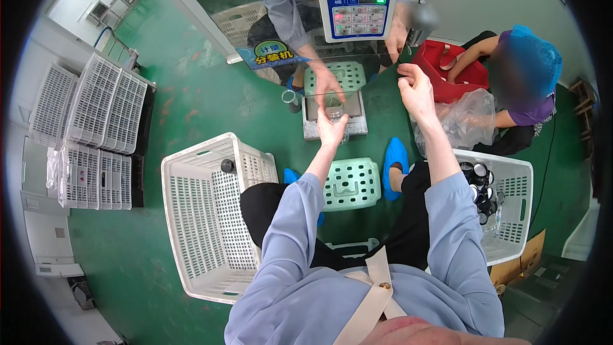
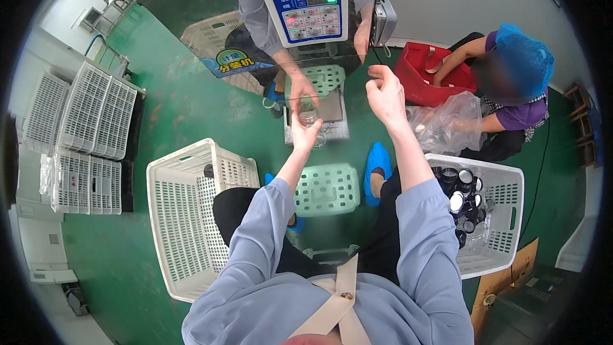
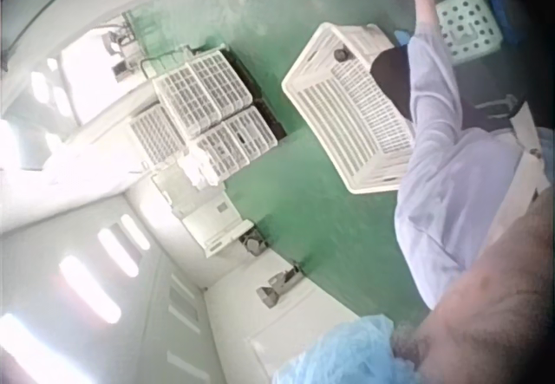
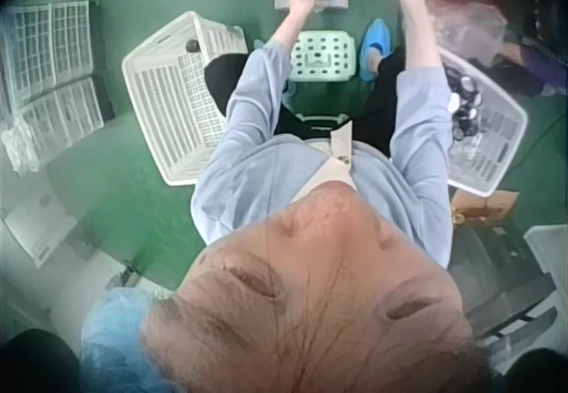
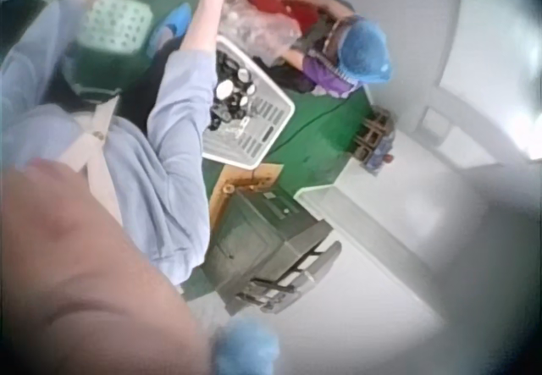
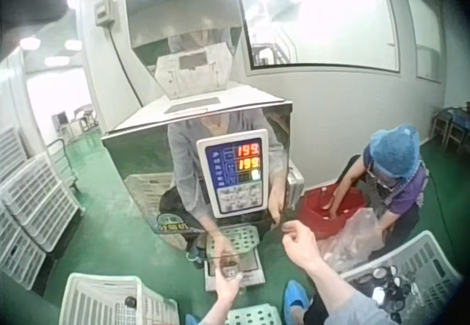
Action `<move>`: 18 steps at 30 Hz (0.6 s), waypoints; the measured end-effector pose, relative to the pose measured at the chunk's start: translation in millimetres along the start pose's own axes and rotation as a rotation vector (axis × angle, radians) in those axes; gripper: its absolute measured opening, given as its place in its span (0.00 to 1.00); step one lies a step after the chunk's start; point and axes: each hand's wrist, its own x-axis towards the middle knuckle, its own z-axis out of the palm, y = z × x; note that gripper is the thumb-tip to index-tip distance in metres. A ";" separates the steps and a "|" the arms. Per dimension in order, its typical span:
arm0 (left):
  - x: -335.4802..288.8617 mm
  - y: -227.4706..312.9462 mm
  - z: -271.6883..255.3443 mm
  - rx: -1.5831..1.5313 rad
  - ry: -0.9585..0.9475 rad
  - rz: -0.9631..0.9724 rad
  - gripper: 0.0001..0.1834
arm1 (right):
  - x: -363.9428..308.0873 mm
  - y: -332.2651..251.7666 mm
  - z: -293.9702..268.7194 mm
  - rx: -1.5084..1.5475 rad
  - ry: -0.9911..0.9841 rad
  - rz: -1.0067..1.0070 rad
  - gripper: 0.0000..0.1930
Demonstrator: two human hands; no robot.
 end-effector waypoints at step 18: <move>-0.2 -3.8 4.2 0.014 0.086 0.090 0.44 | 11.2 13.4 44.9 -0.045 0.167 0.038 0.39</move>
